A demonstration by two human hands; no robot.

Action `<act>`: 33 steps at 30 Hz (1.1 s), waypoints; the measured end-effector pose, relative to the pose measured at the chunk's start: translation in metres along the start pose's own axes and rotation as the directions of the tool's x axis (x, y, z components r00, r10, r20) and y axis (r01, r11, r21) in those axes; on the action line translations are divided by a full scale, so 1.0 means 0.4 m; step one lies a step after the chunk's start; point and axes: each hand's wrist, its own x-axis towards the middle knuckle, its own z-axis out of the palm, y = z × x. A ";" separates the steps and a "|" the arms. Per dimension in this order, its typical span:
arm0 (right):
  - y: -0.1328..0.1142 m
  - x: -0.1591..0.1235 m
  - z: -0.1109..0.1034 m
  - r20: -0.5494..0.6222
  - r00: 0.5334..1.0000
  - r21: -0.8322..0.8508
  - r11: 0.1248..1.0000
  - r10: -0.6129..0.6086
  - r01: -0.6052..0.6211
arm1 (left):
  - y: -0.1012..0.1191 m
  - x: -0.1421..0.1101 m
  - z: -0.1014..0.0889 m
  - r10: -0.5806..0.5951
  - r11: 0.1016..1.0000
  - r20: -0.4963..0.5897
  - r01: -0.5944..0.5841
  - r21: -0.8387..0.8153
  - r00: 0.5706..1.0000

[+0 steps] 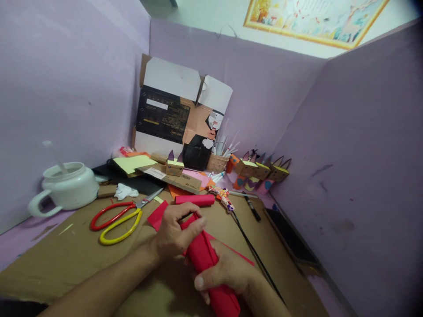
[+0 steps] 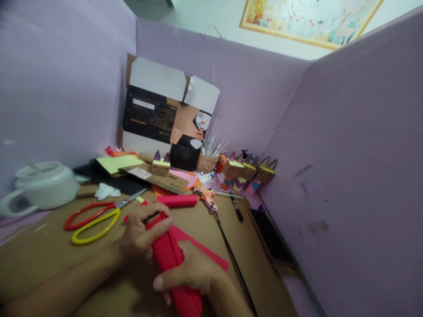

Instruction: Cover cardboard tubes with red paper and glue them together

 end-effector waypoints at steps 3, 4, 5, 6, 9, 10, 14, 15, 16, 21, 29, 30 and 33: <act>0.003 0.005 0.005 -0.007 1.000 0.029 0.999 0.018 -0.018 | 0.004 0.005 0.001 -0.040 0.999 -0.057 0.041 0.018 0.998; 0.005 0.007 0.004 0.001 0.999 0.037 0.999 0.034 -0.034 | 0.005 0.008 0.000 -0.058 0.998 -0.068 0.060 0.022 0.996; 0.008 0.008 0.003 0.012 0.999 0.045 0.998 0.051 -0.052 | 0.005 0.011 0.000 -0.078 0.996 -0.082 0.081 0.027 0.994; 0.010 0.009 0.000 0.026 0.998 0.055 0.996 0.064 -0.066 | 0.005 0.014 0.000 -0.100 0.994 -0.099 0.104 0.033 0.990; 0.016 0.009 -0.008 0.097 0.994 0.092 0.994 0.049 -0.058 | 0.005 0.024 0.002 -0.144 0.988 -0.132 0.150 0.041 0.981; 0.017 0.009 -0.011 0.126 0.992 0.105 0.993 0.031 -0.044 | 0.003 0.027 0.002 -0.146 0.988 -0.132 0.152 0.039 0.981; 0.020 0.008 -0.026 0.187 0.981 0.213 0.977 -0.047 0.007 | -0.013 0.035 -0.002 -0.151 0.987 -0.126 0.157 0.038 0.980; 0.020 0.010 -0.031 0.187 0.981 0.250 0.968 -0.040 -0.008 | -0.019 0.036 -0.004 -0.153 0.987 -0.127 0.159 0.038 0.980; 0.022 0.013 -0.035 0.189 0.982 0.285 0.958 -0.019 -0.036 | -0.024 0.036 -0.005 -0.155 0.986 -0.127 0.161 0.038 0.980; 0.024 0.024 -0.047 0.253 0.964 0.361 0.917 0.078 -0.168 | -0.038 0.036 0.000 -0.191 0.980 -0.111 0.197 0.042 0.975; 0.005 0.016 -0.066 0.260 0.966 0.465 0.877 -0.004 -0.121 | -0.056 0.065 -0.103 -0.359 0.905 -0.195 0.391 0.167 0.913; 0.003 0.018 -0.066 0.236 0.972 0.481 0.871 -0.017 -0.102 | -0.052 0.063 -0.122 -0.383 0.888 -0.193 0.417 0.194 0.903; 0.000 0.025 -0.061 0.124 0.989 0.527 0.850 -0.080 0.003 | -0.024 0.049 -0.144 -0.471 0.848 -0.050 0.467 0.252 0.881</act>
